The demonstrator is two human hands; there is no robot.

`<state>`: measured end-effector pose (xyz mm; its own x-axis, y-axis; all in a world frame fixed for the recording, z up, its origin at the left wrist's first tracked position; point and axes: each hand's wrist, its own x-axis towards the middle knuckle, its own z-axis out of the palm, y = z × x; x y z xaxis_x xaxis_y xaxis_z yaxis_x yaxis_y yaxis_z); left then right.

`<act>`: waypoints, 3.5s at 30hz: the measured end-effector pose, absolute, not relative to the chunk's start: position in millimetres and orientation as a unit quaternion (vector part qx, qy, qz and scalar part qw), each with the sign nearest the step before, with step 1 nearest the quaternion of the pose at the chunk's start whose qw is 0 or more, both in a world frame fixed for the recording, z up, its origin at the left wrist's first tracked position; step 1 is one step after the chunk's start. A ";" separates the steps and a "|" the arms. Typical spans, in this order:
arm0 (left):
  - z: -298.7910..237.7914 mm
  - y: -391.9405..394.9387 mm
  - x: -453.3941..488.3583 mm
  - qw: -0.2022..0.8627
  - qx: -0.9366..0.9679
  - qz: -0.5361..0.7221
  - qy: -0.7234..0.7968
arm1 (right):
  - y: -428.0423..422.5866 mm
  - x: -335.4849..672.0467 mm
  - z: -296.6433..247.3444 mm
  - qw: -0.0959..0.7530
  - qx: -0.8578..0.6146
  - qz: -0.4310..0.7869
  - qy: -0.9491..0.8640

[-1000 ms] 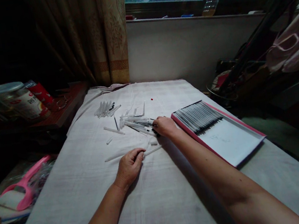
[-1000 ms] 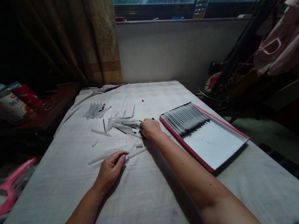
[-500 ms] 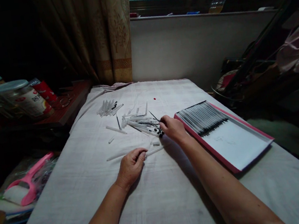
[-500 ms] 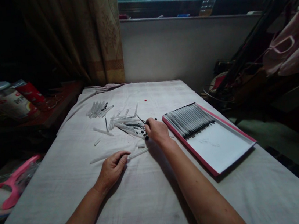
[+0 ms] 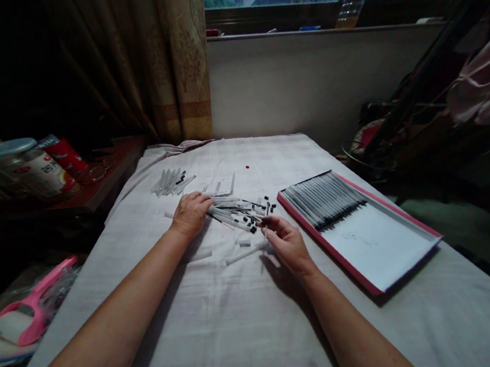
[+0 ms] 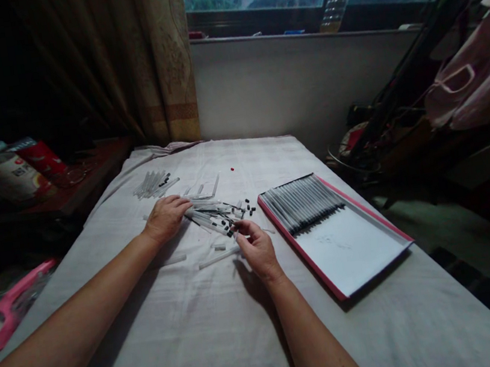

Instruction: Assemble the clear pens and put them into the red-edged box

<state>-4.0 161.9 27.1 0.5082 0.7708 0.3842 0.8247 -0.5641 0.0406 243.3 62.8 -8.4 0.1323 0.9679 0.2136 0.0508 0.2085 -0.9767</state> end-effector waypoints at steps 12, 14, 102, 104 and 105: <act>35.1 135.8 -3.8 0.114 -0.860 -0.150 -0.474 | 61.9 245.7 8.2 0.684 -0.507 0.314 -0.421; 29.8 102.6 -0.3 0.083 -0.840 -0.189 -0.502 | 61.2 244.2 14.8 0.710 -0.490 0.342 -0.372; -5.3 8.1 15.8 -0.175 -0.761 -0.431 -0.453 | 27.8 225.5 15.7 0.531 -0.478 0.531 -0.455; -5.1 7.8 15.8 -0.169 -0.763 -0.432 -0.451 | 27.8 224.8 12.4 0.530 -0.476 0.524 -0.467; -5.1 7.7 15.7 -0.165 -0.764 -0.432 -0.451 | 27.6 224.4 10.8 0.530 -0.475 0.518 -0.474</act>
